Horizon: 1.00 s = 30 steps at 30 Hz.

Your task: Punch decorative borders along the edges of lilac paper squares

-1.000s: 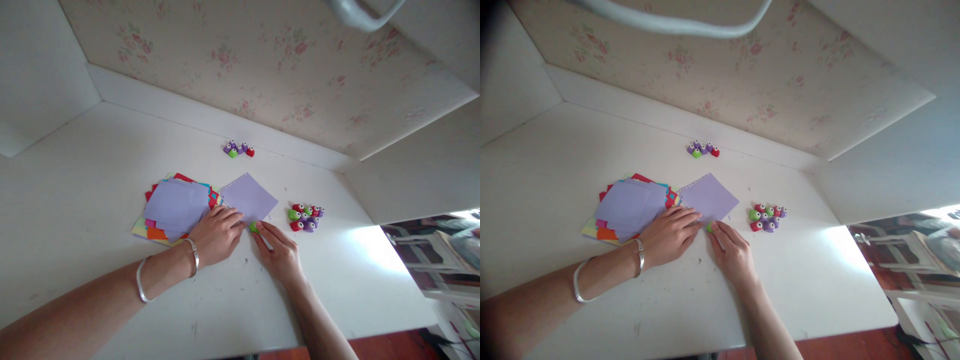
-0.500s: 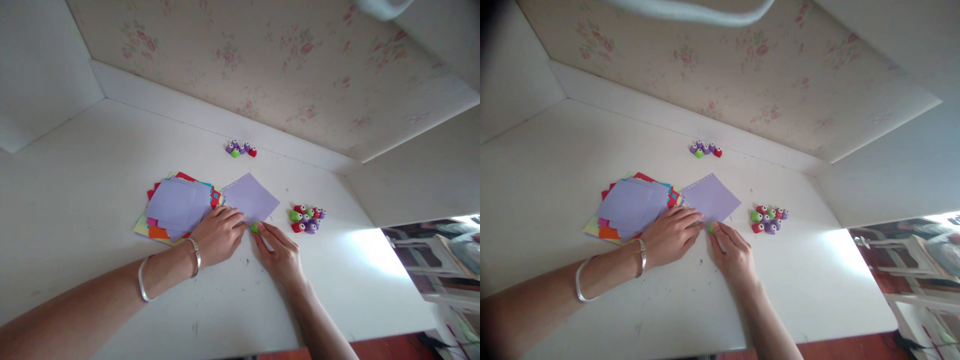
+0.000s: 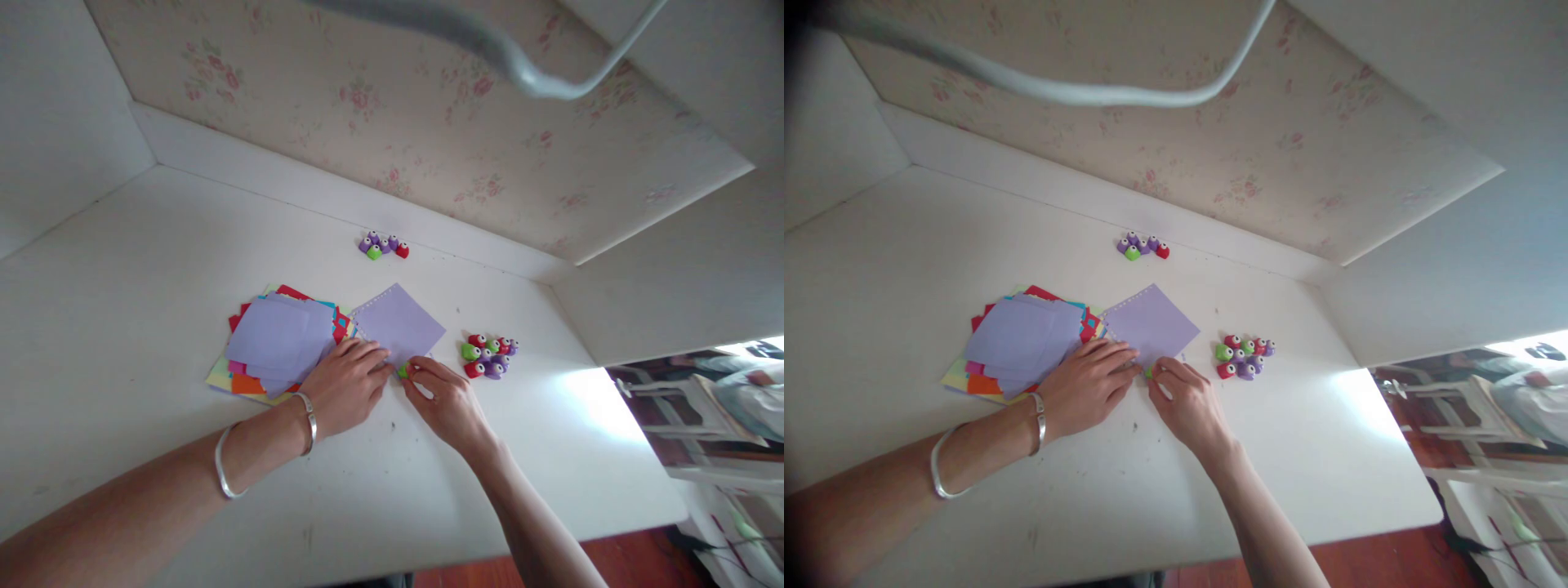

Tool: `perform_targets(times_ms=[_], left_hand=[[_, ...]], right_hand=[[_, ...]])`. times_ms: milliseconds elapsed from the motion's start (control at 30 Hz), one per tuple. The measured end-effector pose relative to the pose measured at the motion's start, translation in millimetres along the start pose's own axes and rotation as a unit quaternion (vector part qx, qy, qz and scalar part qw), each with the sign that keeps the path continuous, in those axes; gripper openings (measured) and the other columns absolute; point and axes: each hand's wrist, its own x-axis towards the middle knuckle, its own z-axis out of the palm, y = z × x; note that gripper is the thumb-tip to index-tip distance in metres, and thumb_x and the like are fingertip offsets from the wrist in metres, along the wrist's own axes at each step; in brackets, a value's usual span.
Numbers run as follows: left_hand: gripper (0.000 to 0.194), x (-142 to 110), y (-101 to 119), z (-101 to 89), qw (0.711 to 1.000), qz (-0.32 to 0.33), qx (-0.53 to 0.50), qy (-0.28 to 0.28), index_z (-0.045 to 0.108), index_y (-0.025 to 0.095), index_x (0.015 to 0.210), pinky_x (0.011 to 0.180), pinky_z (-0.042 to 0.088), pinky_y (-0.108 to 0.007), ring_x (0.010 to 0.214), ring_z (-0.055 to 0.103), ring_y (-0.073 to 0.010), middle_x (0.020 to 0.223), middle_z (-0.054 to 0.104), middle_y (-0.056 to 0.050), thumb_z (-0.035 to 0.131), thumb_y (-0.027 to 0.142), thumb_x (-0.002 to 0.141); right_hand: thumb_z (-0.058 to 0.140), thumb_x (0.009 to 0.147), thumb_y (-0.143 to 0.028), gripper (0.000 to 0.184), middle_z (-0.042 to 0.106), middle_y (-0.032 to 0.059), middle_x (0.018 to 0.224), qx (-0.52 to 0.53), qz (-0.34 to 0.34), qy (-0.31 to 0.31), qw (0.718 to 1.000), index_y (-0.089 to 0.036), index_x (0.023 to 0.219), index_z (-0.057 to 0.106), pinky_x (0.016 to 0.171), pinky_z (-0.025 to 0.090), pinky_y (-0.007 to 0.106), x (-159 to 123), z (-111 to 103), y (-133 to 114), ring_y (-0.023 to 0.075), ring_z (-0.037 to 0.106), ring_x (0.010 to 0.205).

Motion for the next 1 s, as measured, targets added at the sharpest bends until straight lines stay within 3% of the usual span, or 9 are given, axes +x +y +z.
perform_targets(times_ms=[567,833,1000], left_hand=[[0.027,-1.3,-0.8,3.3,1.0,0.004,-0.002,0.019,0.067,0.022,0.117,0.108,0.034,-0.043,0.125,0.051,-0.0225,0.129,0.064,-0.004,0.053,0.023,0.094],[0.028,-1.5,-0.6,0.4,1.0,0.0,-0.008,0.019,0.067,0.022,0.118,0.109,0.035,-0.042,0.125,0.052,-0.0218,0.129,0.064,-0.004,0.05,0.022,0.096],[0.03,-2.0,-0.7,0.6,1.0,0.0,-0.009,0.016,0.065,0.023,0.121,0.109,0.035,-0.044,0.126,0.052,-0.0225,0.132,0.062,-0.004,0.049,0.022,0.096]], right_hand=[[0.059,0.091,-0.016,0.013,0.071,0.0054,0.106,0.011,-0.005,0.004,1.0,-0.021,0.09,0.071,0.085,0.057,0.029,-1.3,-1.1,-0.4,0.0172,0.069,0.09],[0.057,0.093,-0.017,0.022,0.072,0.0071,0.112,0.018,-0.004,0.037,0.999,-0.022,0.111,0.067,0.089,0.056,0.03,-14.4,6.8,3.3,0.0187,0.069,0.101],[0.057,0.093,-0.02,0.036,0.073,0.007,0.109,0.012,0.03,0.018,0.999,-0.024,0.129,0.059,0.085,0.058,0.031,-16.9,6.0,1.5,0.0196,0.07,0.097]])
